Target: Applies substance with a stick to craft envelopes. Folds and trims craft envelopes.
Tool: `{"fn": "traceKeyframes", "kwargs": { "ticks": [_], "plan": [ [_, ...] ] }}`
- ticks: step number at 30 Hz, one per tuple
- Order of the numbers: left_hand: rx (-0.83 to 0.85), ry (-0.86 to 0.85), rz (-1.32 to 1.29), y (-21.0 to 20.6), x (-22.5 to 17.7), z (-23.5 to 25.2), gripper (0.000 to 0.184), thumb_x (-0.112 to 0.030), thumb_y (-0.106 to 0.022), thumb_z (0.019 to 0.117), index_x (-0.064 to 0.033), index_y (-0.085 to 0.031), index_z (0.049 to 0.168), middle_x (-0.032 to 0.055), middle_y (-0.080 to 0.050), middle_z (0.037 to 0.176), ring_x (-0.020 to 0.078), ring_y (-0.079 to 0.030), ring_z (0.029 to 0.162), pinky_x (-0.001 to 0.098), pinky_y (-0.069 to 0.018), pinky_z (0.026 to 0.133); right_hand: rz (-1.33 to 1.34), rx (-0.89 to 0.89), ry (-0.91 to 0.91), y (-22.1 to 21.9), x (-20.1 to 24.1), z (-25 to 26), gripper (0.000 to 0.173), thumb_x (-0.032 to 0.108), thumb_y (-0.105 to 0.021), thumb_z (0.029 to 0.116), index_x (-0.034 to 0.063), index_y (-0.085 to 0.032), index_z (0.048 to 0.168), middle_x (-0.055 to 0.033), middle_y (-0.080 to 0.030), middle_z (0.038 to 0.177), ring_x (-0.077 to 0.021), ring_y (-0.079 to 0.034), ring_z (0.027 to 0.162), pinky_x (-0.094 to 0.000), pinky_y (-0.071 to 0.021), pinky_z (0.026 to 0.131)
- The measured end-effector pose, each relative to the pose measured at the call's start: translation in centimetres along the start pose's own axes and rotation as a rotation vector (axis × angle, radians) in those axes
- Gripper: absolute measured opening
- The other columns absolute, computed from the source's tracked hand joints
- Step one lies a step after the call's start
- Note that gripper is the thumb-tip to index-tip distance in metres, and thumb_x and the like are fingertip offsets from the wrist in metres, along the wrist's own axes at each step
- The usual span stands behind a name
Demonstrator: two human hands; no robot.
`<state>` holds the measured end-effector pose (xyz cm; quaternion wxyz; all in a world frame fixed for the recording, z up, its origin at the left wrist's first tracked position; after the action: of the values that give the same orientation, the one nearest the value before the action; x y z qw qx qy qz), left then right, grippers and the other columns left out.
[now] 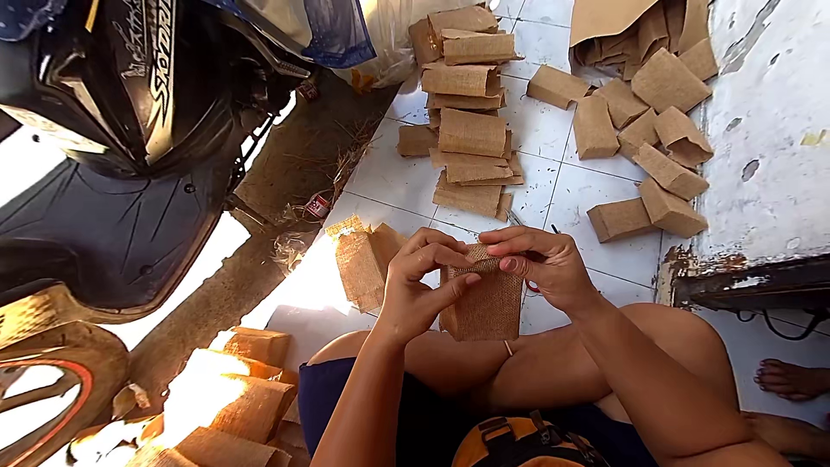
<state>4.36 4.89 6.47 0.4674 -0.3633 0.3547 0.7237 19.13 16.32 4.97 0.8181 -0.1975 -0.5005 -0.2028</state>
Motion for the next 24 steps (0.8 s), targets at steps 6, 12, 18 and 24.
{"fn": "traceKeyframes", "kwargs": {
  "ticks": [6,12,18,24],
  "plan": [
    [0.008,0.082,-0.125,-0.5,1.1,-0.1,0.013,-0.018,-0.075,0.0911,-0.0153,-0.067,0.101,-0.0004,-0.06,0.115,0.0125,-0.063,0.112,0.0299,-0.0597,0.091,-0.003,-0.027,0.007,0.6,0.1,0.1,0.014,0.007,-0.077,0.0893,0.007,-0.077,0.104,-0.0053,-0.073,0.118,-0.0133,-0.07,0.11,-0.0265,-0.0601,0.089],
    [-0.073,0.091,0.119,-1.0,0.9,0.1,0.025,-0.015,-0.078,0.0883,-0.0073,-0.069,0.11,0.0018,-0.06,0.106,0.0083,-0.063,0.098,0.0238,-0.0583,0.083,-0.072,-0.103,-0.045,0.1,0.0,-0.1,0.016,0.004,-0.076,0.0894,0.0029,-0.076,0.106,-0.0069,-0.073,0.114,-0.0124,-0.071,0.104,-0.0251,-0.0613,0.085],
    [-0.117,0.239,-0.26,-0.7,2.8,-0.4,0.012,-0.019,-0.074,0.0927,-0.0168,-0.071,0.104,-0.0014,-0.062,0.105,0.0089,-0.065,0.094,0.024,-0.0588,0.077,0.237,0.063,-0.184,0.3,-0.9,0.1,0.044,0.027,-0.079,0.0898,0.0082,-0.068,0.128,-0.008,-0.07,0.127,-0.015,-0.07,0.109,-0.0295,-0.0602,0.091],
    [-0.086,0.546,-0.462,-2.3,4.7,-1.1,0.011,-0.011,-0.06,0.1005,-0.016,-0.067,0.108,-0.0006,-0.07,0.099,0.0057,-0.067,0.084,0.0229,-0.0576,0.076,-0.042,-0.083,-0.177,0.7,-0.5,-0.1,0.031,0.019,-0.082,0.0859,0.0055,-0.076,0.113,-0.0044,-0.074,0.107,-0.0102,-0.07,0.094,-0.0243,-0.0586,0.084]
  ]
}}
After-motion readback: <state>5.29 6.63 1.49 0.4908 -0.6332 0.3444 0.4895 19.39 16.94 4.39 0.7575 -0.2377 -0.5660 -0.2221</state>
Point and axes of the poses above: each hand's wrist, its own z-axis towards the middle knuckle, its own y-axis out of the back of the hand, x = y × z, the point moved 7 cm from there along z, towards the middle knuckle
